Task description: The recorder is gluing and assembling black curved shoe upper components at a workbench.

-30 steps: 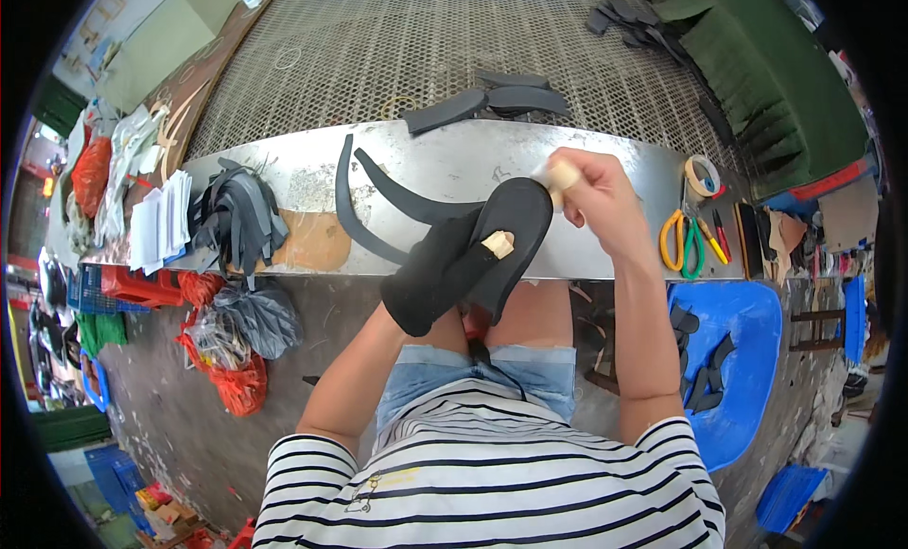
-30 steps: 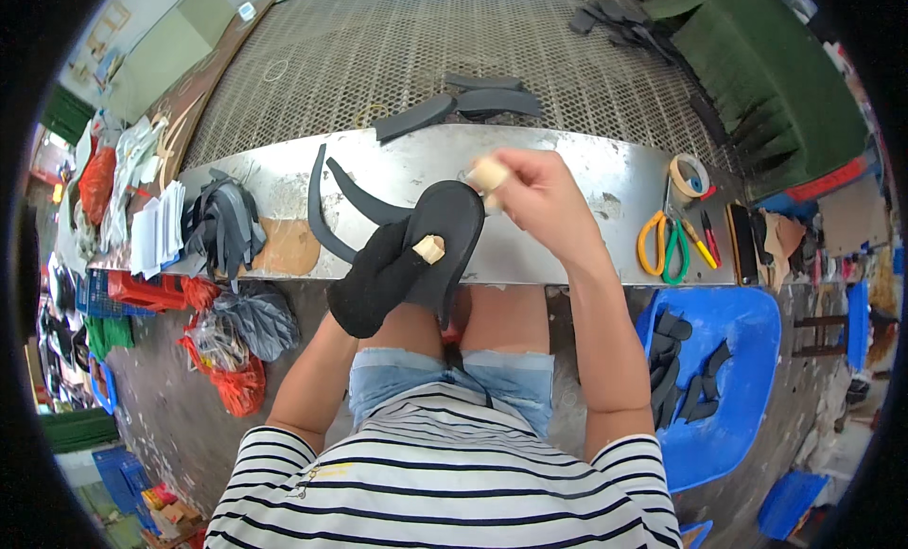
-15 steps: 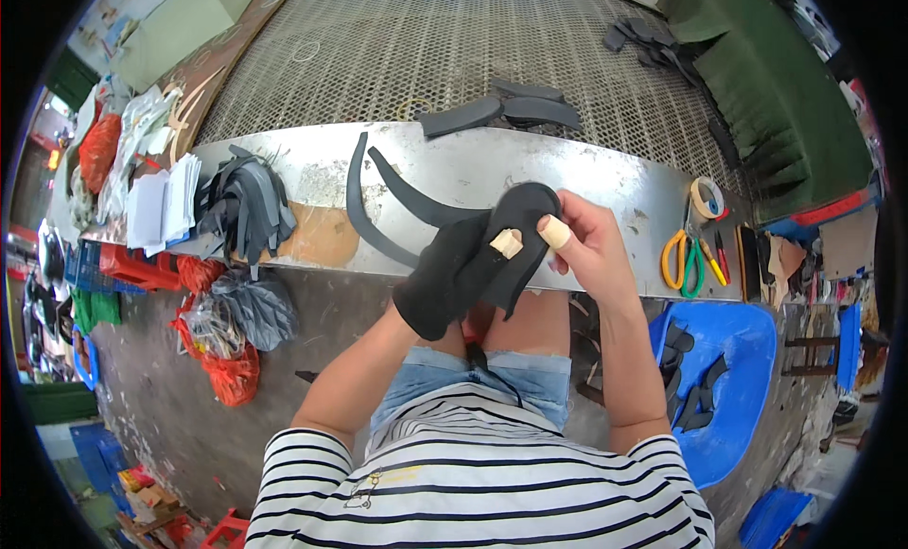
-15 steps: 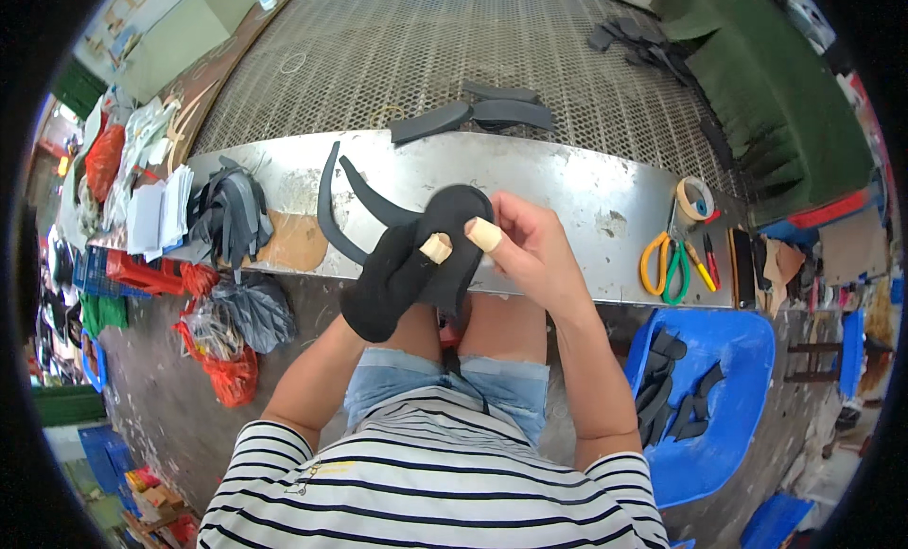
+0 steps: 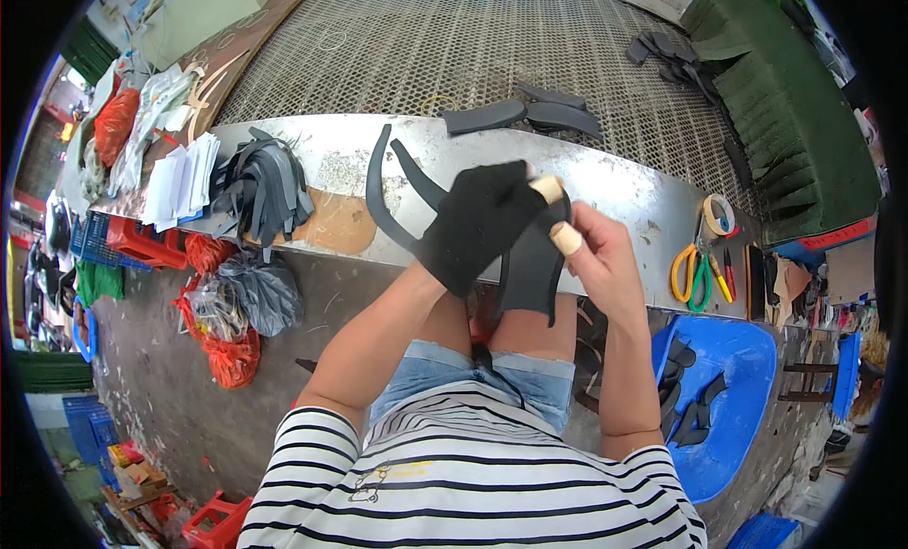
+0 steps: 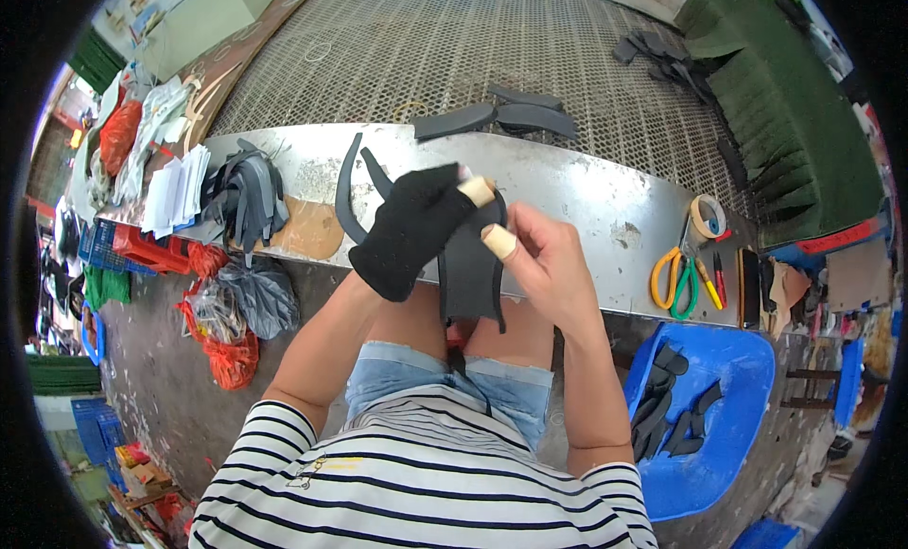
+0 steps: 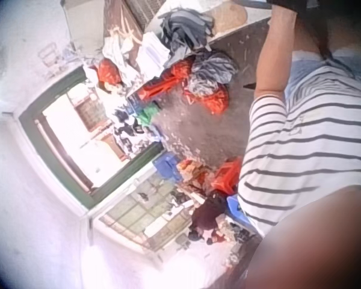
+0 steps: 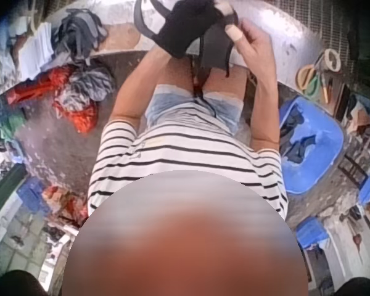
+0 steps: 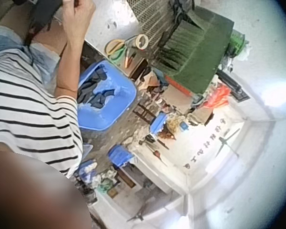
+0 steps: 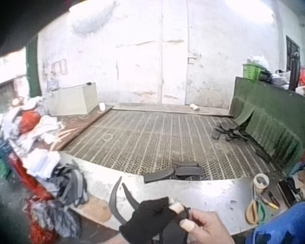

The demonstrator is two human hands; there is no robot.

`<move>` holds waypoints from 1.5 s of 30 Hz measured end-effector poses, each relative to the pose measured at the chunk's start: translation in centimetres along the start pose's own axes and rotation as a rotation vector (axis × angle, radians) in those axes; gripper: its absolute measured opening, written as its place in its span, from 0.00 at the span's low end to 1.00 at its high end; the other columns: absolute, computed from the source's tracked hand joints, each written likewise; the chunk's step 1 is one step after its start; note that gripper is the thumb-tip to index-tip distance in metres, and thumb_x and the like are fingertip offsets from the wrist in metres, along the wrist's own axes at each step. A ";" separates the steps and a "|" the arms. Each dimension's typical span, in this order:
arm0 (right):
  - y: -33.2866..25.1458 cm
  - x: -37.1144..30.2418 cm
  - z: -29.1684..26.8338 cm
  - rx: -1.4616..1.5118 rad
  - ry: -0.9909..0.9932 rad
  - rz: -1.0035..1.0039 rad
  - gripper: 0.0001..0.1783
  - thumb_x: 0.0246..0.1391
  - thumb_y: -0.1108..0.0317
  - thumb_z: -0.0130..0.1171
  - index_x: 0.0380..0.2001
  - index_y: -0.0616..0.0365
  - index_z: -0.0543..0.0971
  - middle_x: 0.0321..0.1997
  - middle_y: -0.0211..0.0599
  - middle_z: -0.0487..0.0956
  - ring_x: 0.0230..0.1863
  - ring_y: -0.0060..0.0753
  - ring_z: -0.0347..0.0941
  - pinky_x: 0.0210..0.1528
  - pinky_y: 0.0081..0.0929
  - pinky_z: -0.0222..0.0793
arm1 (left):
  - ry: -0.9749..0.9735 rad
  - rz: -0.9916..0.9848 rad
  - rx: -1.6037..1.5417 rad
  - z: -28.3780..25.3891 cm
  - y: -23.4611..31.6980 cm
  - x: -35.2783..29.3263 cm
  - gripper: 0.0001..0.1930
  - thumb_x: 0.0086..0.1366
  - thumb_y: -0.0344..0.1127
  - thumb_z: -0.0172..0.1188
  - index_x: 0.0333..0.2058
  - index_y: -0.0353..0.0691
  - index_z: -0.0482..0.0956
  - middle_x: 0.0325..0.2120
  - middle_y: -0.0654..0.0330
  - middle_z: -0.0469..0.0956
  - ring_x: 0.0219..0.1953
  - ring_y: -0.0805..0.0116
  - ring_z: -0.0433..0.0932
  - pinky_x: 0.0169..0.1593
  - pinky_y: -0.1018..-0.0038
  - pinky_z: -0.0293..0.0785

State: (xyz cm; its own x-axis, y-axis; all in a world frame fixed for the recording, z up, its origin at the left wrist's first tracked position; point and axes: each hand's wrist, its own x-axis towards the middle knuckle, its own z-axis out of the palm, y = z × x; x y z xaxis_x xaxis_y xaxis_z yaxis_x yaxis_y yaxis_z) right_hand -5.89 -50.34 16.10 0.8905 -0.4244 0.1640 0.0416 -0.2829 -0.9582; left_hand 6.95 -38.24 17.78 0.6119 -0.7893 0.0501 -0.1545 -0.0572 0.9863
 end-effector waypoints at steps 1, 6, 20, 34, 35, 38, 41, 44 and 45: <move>0.4 -0.4 0.0 -0.045 -0.047 -0.006 0.16 0.53 0.66 0.58 0.19 0.63 0.66 0.14 0.24 0.58 0.19 0.14 0.51 0.19 0.19 0.49 | 0.070 -0.172 -0.056 -0.1 0.3 0.1 0.11 0.64 0.37 0.55 0.38 0.35 0.78 0.26 0.66 0.77 0.29 0.81 0.72 0.31 0.79 0.67; 0.5 -1.8 0.4 -0.134 -0.054 -0.107 0.12 0.50 0.70 0.60 0.20 0.63 0.69 0.15 0.30 0.63 0.19 0.14 0.55 0.20 0.19 0.53 | 0.268 -0.047 -0.362 -0.7 -2.9 0.9 0.15 0.65 0.44 0.53 0.35 0.36 0.78 0.22 0.68 0.75 0.23 0.82 0.71 0.24 0.82 0.64; 1.9 -1.4 0.4 0.349 0.044 0.103 0.12 0.59 0.63 0.52 0.38 0.62 0.77 0.26 0.24 0.75 0.23 0.11 0.65 0.25 0.13 0.61 | 0.169 -0.012 -0.521 1.8 -0.7 -0.5 0.10 0.66 0.35 0.53 0.31 0.36 0.77 0.24 0.67 0.76 0.25 0.82 0.72 0.26 0.82 0.67; -0.2 -1.7 1.9 0.134 0.068 0.201 0.13 0.53 0.67 0.60 0.21 0.64 0.75 0.14 0.18 0.63 0.20 0.09 0.54 0.20 0.16 0.49 | 0.395 0.123 -0.395 1.7 -2.2 0.2 0.08 0.64 0.32 0.53 0.34 0.34 0.77 0.23 0.68 0.74 0.26 0.83 0.68 0.29 0.81 0.64; 0.4 -2.3 2.0 0.103 0.054 0.136 0.13 0.53 0.67 0.60 0.20 0.64 0.74 0.15 0.19 0.64 0.20 0.09 0.54 0.20 0.16 0.49 | 0.391 0.123 -0.397 1.6 -2.0 0.3 0.08 0.64 0.32 0.53 0.34 0.34 0.77 0.23 0.68 0.74 0.26 0.83 0.68 0.29 0.81 0.64; 0.7 -4.7 2.0 0.172 -0.075 0.316 0.12 0.52 0.68 0.60 0.19 0.63 0.75 0.15 0.22 0.69 0.21 0.10 0.61 0.22 0.15 0.56 | 0.436 0.073 -0.546 0.6 -1.9 0.5 0.08 0.64 0.34 0.54 0.34 0.35 0.77 0.23 0.69 0.74 0.26 0.83 0.68 0.29 0.81 0.65; 0.0 -5.6 0.5 0.272 -0.134 0.251 0.08 0.53 0.71 0.58 0.23 0.63 0.77 0.19 0.26 0.74 0.24 0.14 0.68 0.27 0.14 0.62 | 0.448 0.094 -0.445 -0.3 -2.0 0.9 0.10 0.65 0.37 0.54 0.35 0.37 0.78 0.25 0.69 0.74 0.28 0.83 0.69 0.29 0.82 0.65; -0.5 -4.2 0.0 0.321 -0.050 0.112 0.04 0.51 0.75 0.55 0.27 0.64 0.78 0.28 0.33 0.78 0.28 0.19 0.72 0.32 0.17 0.66 | 0.343 -0.166 -0.469 -0.5 -1.8 1.3 0.12 0.66 0.40 0.52 0.36 0.38 0.78 0.26 0.70 0.74 0.28 0.82 0.70 0.29 0.81 0.66; -1.7 -2.7 0.3 -0.179 0.085 -0.248 0.03 0.49 0.77 0.56 0.29 0.64 0.79 0.27 0.31 0.78 0.29 0.18 0.71 0.33 0.16 0.66 | 0.258 -0.231 -0.540 0.1 -2.2 1.3 0.14 0.66 0.42 0.51 0.36 0.38 0.78 0.24 0.69 0.74 0.27 0.81 0.70 0.29 0.80 0.66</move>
State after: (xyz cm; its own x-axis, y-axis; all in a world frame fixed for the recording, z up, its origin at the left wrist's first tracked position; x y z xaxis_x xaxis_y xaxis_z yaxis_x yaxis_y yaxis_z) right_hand -8.28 -48.49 17.18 0.8216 -0.3919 0.4140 0.1660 -0.5304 -0.8314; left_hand 8.00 -39.25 15.65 0.7597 -0.6175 -0.2038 0.3755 0.1608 0.9128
